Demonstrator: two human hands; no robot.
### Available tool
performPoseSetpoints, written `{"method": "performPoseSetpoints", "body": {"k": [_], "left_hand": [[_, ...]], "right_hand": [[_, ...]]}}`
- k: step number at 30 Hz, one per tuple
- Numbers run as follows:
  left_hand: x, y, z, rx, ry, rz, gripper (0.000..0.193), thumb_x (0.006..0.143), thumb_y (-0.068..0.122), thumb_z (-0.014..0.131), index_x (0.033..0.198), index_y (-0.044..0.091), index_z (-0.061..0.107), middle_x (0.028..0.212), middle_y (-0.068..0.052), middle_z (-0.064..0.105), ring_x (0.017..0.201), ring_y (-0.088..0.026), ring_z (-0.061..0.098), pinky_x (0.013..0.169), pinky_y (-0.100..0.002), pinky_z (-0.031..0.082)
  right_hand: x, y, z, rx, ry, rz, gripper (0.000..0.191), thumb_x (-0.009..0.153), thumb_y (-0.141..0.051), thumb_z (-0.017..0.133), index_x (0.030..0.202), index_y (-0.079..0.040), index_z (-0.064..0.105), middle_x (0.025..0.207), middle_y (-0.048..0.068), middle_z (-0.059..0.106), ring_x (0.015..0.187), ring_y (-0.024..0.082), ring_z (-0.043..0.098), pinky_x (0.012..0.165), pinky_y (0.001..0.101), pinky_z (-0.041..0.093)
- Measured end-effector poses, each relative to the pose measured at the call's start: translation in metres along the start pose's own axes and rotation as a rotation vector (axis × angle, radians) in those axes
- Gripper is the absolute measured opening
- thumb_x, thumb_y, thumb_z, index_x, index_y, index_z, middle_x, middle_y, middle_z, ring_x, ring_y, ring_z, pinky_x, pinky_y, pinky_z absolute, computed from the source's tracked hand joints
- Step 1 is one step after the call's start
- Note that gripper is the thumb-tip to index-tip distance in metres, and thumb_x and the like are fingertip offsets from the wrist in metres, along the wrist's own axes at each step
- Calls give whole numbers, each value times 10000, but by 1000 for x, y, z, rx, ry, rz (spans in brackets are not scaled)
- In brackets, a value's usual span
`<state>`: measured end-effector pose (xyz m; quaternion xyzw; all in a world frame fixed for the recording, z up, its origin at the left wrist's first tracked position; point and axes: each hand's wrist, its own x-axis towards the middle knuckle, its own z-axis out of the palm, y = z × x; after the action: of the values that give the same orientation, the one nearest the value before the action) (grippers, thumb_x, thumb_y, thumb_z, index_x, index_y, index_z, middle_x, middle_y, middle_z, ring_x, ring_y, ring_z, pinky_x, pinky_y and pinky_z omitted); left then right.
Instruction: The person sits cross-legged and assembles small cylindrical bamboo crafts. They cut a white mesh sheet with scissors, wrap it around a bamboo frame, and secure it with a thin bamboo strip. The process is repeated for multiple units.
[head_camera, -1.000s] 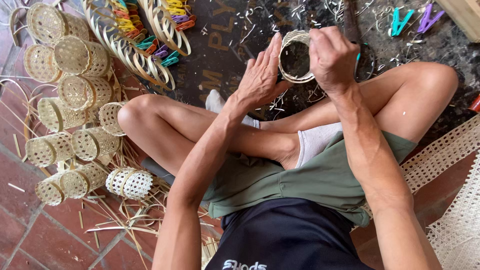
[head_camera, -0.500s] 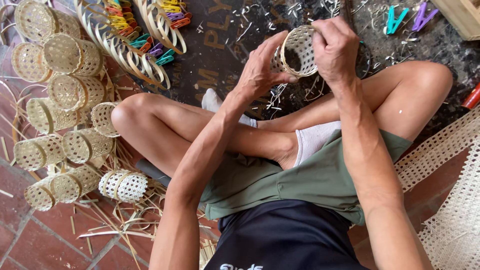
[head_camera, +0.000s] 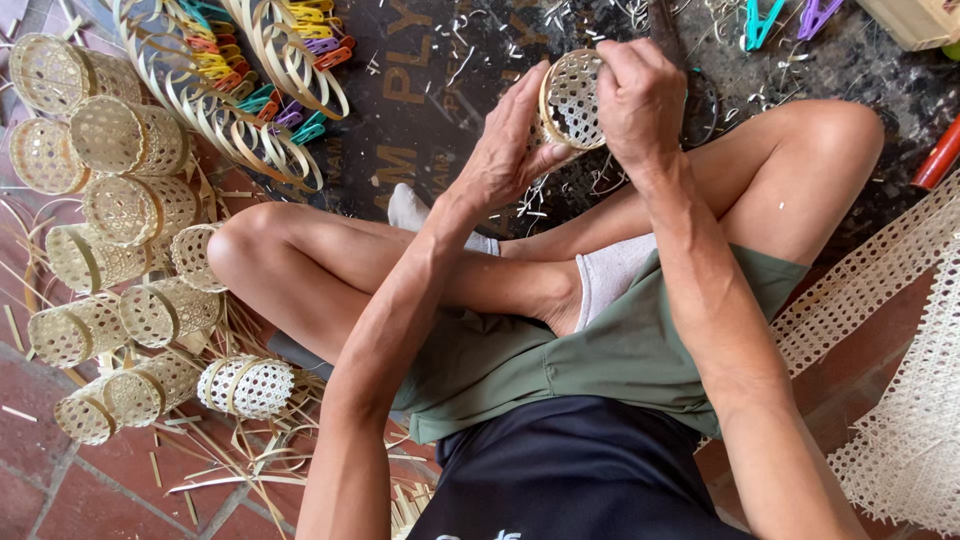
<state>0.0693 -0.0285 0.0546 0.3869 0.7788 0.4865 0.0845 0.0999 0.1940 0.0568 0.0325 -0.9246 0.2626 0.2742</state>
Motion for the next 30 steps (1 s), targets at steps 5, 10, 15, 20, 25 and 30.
{"method": "performPoseSetpoints", "body": {"k": [5,10,15,20,25,30], "left_hand": [[6,-5,11,-383,144,-274,586,1105,406,548,1543,47,398,1480,-187,552,1402,-279,531,1201,-402,431],[36,-26,45,-648,601,-315,292,1127,214,546,1295,-3,645,1231,-102,688,1094,-159,584,1000,-305,484],[40,-43,41,-725,582,-320,257,1097,150,571,1255,-10,694,1170,-95,723,1001,-140,607,915,-283,507],[45,-41,29,-459,486,-262,347,1104,275,512,1233,34,726,1156,-30,701,1040,-130,644,949,-274,515],[49,-39,25,-602,384,-374,456,1113,412,486,1252,78,764,891,30,643,840,-93,520,785,-284,443],[46,-41,21,-571,306,-423,572,1109,503,415,1350,95,737,806,68,544,767,-60,421,709,-260,389]], "right_hand": [[0,-13,6,-64,22,-5,163,979,44,699,1130,-9,728,1004,138,731,819,258,734,647,338,581],[19,-18,9,-49,108,-128,165,972,28,743,1124,-20,704,1017,105,720,879,252,733,737,349,598],[27,-16,7,91,93,-153,153,972,41,768,1099,-8,699,1001,115,716,890,288,719,784,387,585],[27,-15,9,191,73,-147,140,990,59,765,1093,6,686,1012,135,713,904,300,722,792,393,592],[27,-15,7,162,90,-192,146,1005,53,778,1107,19,679,1031,147,710,928,313,723,817,405,601],[29,-17,8,158,98,-176,148,1007,53,781,1103,11,677,1034,144,710,930,317,722,815,410,597]]}}
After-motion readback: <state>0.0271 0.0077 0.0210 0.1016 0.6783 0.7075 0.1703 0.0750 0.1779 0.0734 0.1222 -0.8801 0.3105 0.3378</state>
